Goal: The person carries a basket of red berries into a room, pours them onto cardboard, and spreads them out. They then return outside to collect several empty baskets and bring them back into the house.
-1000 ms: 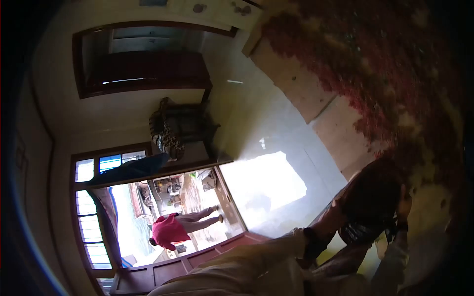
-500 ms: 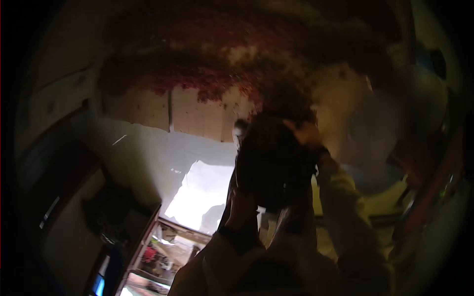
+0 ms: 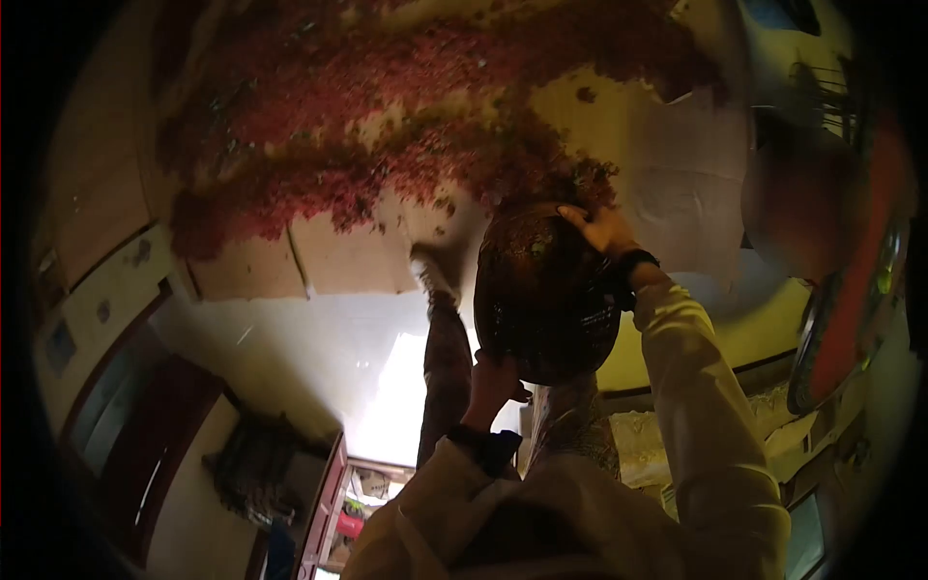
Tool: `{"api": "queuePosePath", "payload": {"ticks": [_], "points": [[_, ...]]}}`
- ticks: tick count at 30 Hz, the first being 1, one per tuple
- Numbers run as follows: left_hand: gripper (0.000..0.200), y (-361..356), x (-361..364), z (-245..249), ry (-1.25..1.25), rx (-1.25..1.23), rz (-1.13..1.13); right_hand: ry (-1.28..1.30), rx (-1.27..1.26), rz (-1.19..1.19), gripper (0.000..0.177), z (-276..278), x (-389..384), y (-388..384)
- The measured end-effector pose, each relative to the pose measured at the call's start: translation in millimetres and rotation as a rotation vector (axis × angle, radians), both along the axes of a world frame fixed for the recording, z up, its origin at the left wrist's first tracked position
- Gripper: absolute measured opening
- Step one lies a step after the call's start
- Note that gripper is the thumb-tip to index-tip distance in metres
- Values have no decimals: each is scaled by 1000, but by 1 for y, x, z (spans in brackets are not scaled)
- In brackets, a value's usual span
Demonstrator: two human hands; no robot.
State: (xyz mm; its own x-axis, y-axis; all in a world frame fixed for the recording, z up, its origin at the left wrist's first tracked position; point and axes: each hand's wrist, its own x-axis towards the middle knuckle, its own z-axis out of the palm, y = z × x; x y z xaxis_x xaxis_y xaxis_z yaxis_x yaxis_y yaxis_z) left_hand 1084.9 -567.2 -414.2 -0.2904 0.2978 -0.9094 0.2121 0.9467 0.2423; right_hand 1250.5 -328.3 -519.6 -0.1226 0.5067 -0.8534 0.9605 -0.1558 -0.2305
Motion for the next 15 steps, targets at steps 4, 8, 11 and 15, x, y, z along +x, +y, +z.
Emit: {"api": "queuePosePath", "payload": {"ticks": [4, 8, 11, 15], "points": [[46, 33, 6, 15, -107, -196, 193, 85, 145, -54, 77, -30, 25, 6], [53, -26, 17, -18, -10, 27, -103, -16, -36, -30, 78, -6, 21, 7], [57, -13, 9, -20, 20, -66, -8, 34, 63, -18, 81, -30, 19, 0], [50, -19, -31, 9, -49, 57, 151, 0, -89, -4, 78, -7, -29, -13]]}}
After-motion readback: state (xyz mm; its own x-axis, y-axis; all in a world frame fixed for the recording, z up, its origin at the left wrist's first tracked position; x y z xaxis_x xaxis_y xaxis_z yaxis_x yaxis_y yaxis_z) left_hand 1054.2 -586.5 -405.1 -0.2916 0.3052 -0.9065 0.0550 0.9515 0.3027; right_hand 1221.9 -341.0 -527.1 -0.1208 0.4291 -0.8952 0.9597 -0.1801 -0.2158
